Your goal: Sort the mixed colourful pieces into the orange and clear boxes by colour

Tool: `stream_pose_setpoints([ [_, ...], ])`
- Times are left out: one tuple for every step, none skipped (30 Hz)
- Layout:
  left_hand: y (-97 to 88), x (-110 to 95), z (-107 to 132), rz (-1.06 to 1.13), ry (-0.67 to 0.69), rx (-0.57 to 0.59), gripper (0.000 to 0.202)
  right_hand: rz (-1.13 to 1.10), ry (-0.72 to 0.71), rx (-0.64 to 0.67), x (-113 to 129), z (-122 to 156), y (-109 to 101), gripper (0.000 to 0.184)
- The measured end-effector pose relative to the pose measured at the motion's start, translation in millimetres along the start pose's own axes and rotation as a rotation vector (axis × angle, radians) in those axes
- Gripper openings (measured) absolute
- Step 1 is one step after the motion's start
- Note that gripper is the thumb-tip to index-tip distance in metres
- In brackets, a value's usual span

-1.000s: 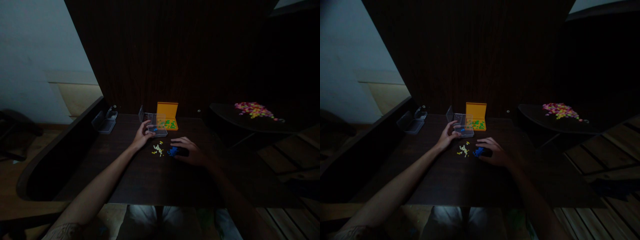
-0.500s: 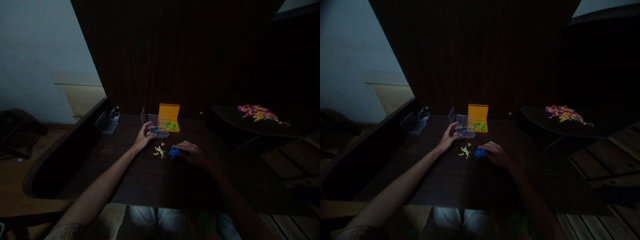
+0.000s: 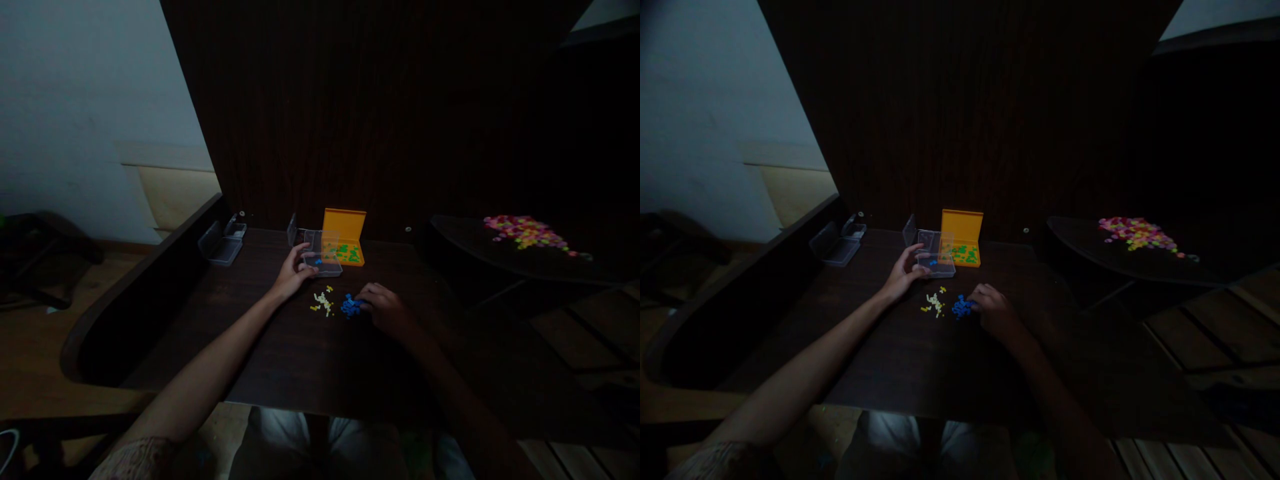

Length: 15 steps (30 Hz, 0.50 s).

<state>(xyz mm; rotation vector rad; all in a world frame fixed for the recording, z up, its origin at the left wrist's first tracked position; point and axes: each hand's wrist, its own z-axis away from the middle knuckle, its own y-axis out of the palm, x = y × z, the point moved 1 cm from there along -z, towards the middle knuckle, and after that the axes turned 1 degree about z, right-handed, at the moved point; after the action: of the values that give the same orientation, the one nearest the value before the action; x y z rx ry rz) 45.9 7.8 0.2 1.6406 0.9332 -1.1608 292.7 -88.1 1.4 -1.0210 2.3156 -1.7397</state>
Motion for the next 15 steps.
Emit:
stream_pose_setpoints([
  [-0.3,0.5,-0.2,-0.001,0.003,-0.001,0.069,0.013,0.018,0.003,0.8,-0.2,0.0,0.018],
  [-0.6,0.9,-0.3,-0.001,0.005,-0.001,0.069,0.025,0.036,0.007,1.5,-0.2,0.0,0.018],
  [-0.7,1.1,-0.4,-0.002,0.004,0.000,0.069,0.034,0.055,0.011,2.1,-0.2,-0.1,0.017],
  [-0.7,1.2,-0.5,0.000,0.001,-0.001,0.070,0.041,0.076,0.014,2.4,0.0,-0.3,0.015],
  [-0.7,1.2,-0.5,0.002,-0.003,-0.002,0.070,0.046,0.097,0.018,2.6,0.2,-0.4,0.014],
  [-0.5,1.1,-0.6,0.004,-0.007,-0.002,0.070,0.048,0.119,0.023,2.7,0.5,-0.5,0.013],
  [-0.4,1.0,-0.6,0.005,-0.009,-0.002,0.070,0.051,0.141,0.031,2.8,0.8,-0.5,0.013],
  [-0.2,0.8,-0.6,0.004,-0.010,-0.001,0.069,0.056,0.162,0.038,2.9,1.0,-0.5,0.012],
  [0.0,0.5,-0.6,0.003,-0.009,-0.001,0.069,0.063,0.182,0.045,3.1,1.0,-0.6,0.012],
  [0.2,0.2,-0.5,0.001,-0.007,-0.002,0.069,0.067,0.199,0.053,3.4,0.9,-0.8,0.012],
  [0.3,-0.1,-0.4,-0.003,-0.006,-0.003,0.068,0.070,0.214,0.061,3.7,0.6,-1.0,0.012],
  [0.5,-0.5,-0.3,-0.007,-0.004,-0.005,0.068,0.071,0.226,0.071,4.1,0.0,-1.3,0.012],
  [0.7,-0.9,-0.1,-0.011,-0.004,-0.006,0.068,0.070,0.234,0.084,4.6,-0.7,-1.7,0.012],
  [0.8,-1.4,0.0,-0.014,-0.004,-0.005,0.068,0.066,0.238,0.098,5.0,-1.6,-2.0,0.012],
  [1.0,-1.7,0.1,-0.015,-0.004,-0.002,0.068,0.063,0.241,0.114,5.3,-2.4,-2.4,0.012],
])
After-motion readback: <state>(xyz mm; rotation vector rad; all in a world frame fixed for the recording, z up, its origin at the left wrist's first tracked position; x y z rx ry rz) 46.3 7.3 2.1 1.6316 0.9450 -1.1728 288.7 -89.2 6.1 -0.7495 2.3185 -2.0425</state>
